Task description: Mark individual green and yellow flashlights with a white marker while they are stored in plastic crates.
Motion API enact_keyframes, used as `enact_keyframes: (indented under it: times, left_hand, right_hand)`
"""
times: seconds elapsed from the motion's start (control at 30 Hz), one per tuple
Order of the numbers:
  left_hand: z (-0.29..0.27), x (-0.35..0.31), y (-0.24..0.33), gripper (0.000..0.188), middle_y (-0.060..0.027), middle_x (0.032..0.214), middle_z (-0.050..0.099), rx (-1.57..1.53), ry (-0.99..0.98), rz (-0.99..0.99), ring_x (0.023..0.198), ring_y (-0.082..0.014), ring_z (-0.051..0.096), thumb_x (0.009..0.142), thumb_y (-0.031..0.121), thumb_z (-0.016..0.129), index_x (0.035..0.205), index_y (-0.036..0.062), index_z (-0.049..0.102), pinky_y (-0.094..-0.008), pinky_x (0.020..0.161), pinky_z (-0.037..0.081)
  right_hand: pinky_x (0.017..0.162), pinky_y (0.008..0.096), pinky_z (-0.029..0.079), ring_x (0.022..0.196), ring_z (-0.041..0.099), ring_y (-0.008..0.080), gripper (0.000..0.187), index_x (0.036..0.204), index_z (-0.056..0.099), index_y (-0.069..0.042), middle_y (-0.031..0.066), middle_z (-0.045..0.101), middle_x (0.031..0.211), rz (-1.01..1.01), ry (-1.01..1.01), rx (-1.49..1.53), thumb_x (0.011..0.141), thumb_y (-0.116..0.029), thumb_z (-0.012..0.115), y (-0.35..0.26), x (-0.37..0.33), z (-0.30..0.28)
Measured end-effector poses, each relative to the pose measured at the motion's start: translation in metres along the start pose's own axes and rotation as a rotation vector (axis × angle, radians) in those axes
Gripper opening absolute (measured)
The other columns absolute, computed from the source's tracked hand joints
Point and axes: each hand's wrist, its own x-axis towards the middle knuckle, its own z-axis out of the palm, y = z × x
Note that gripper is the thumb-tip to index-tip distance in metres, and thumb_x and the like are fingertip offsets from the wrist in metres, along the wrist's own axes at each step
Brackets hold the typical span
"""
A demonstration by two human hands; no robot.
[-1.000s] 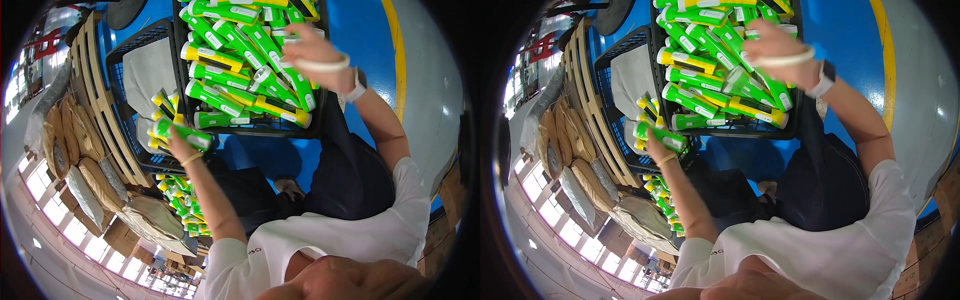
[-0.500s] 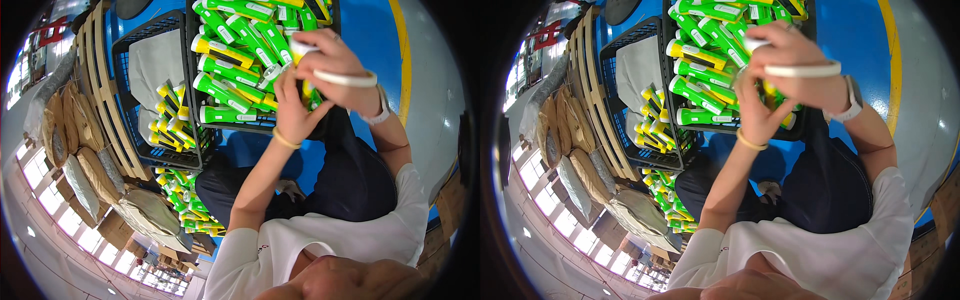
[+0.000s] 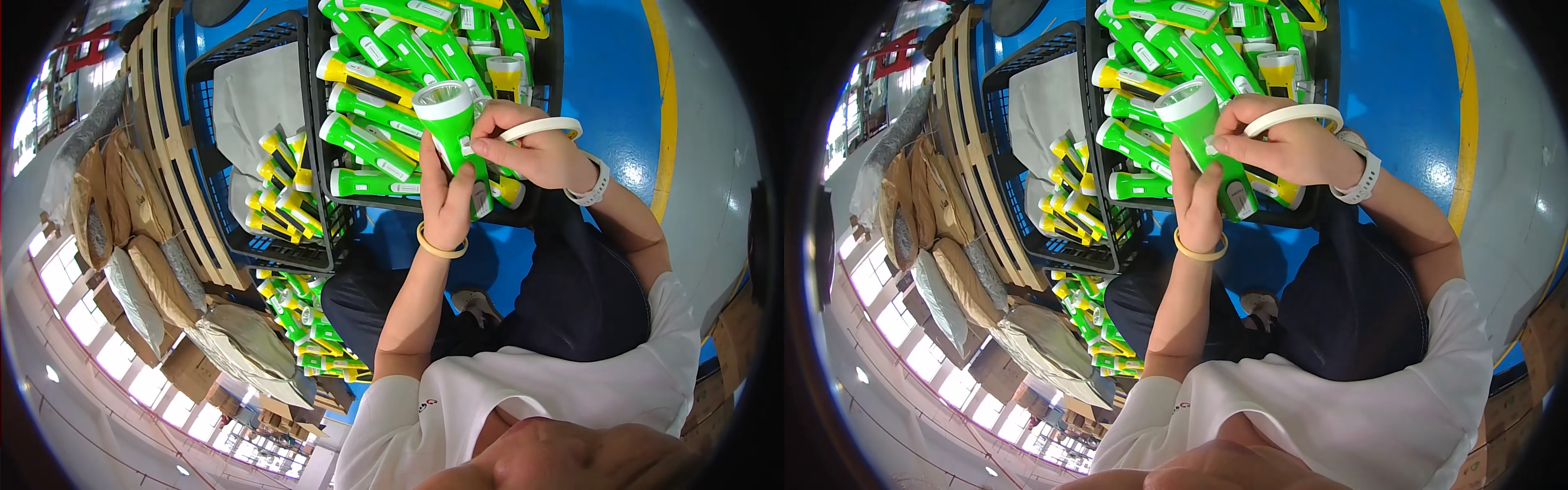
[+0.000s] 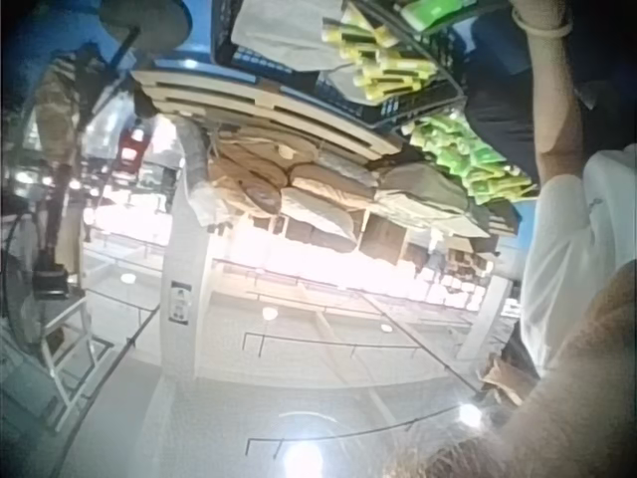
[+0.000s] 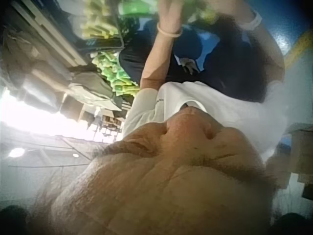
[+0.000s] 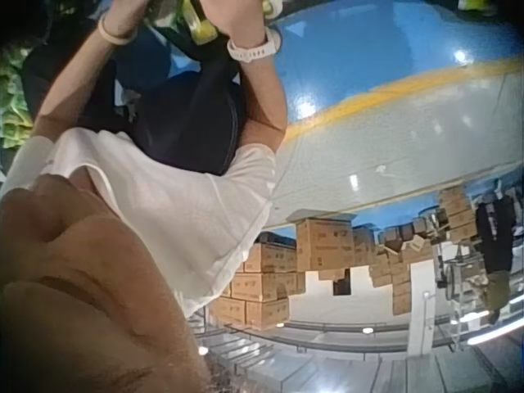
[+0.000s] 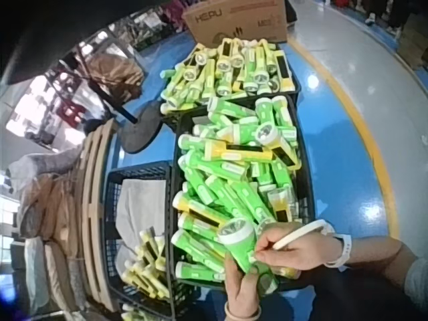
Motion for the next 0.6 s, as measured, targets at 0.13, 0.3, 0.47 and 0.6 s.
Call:
enact_keyframes:
  times: [0.13,0.3,0.47,0.6]
  left_hand:
    - [0.015,0.005,0.014,0.054,-0.0144,0.129,0.043,0.02,0.112,0.082,0.116,-0.0197,0.044,0.091,0.005,0.047,0.138,-0.0059,0.023,-0.031,0.097,0.035]
    - [0.005,0.003,-0.003,0.047,-0.0132,0.113,0.054,0.489,0.2,0.112,0.097,-0.0179,0.055,0.093,0.009,0.046,0.134,-0.0074,0.03,-0.0281,0.083,0.044]
    - [0.009,0.006,-0.002,0.037,-0.0122,0.088,0.061,-0.088,0.281,-0.107,0.071,-0.018,0.06,0.096,0.031,0.042,0.115,0.0001,0.047,-0.0293,0.061,0.05]
    - [-0.002,0.004,-0.002,0.039,-0.0113,0.097,0.058,-0.385,0.064,-0.249,0.077,-0.0183,0.061,0.092,0.023,0.051,0.123,0.0042,0.035,-0.0306,0.063,0.053]
  right_hand:
    - [0.057,0.0264,0.04,0.065,0.051,0.0129,0.009,0.083,0.055,-0.001,0.0055,0.054,0.076,-0.11,0.054,-0.216,0.086,-0.008,0.06,0.001,0.003,0.005]
    - [0.056,0.0311,0.043,0.064,0.054,0.0211,0.016,0.078,0.053,-0.002,0.0086,0.054,0.074,-0.2,0.211,-0.459,0.08,-0.011,0.066,0.005,0.003,0.018]
    - [0.055,0.0243,0.04,0.062,0.046,0.0095,0.035,0.086,0.048,-0.005,0.0018,0.049,0.073,0.144,0.095,-0.261,0.076,-0.025,0.075,0.008,0.015,-0.013]
    - [0.061,0.0238,0.04,0.068,0.048,0.0088,0.024,0.081,0.052,-0.005,0.0014,0.051,0.073,0.13,-0.087,-0.048,0.083,-0.023,0.067,0.016,0.015,-0.017]
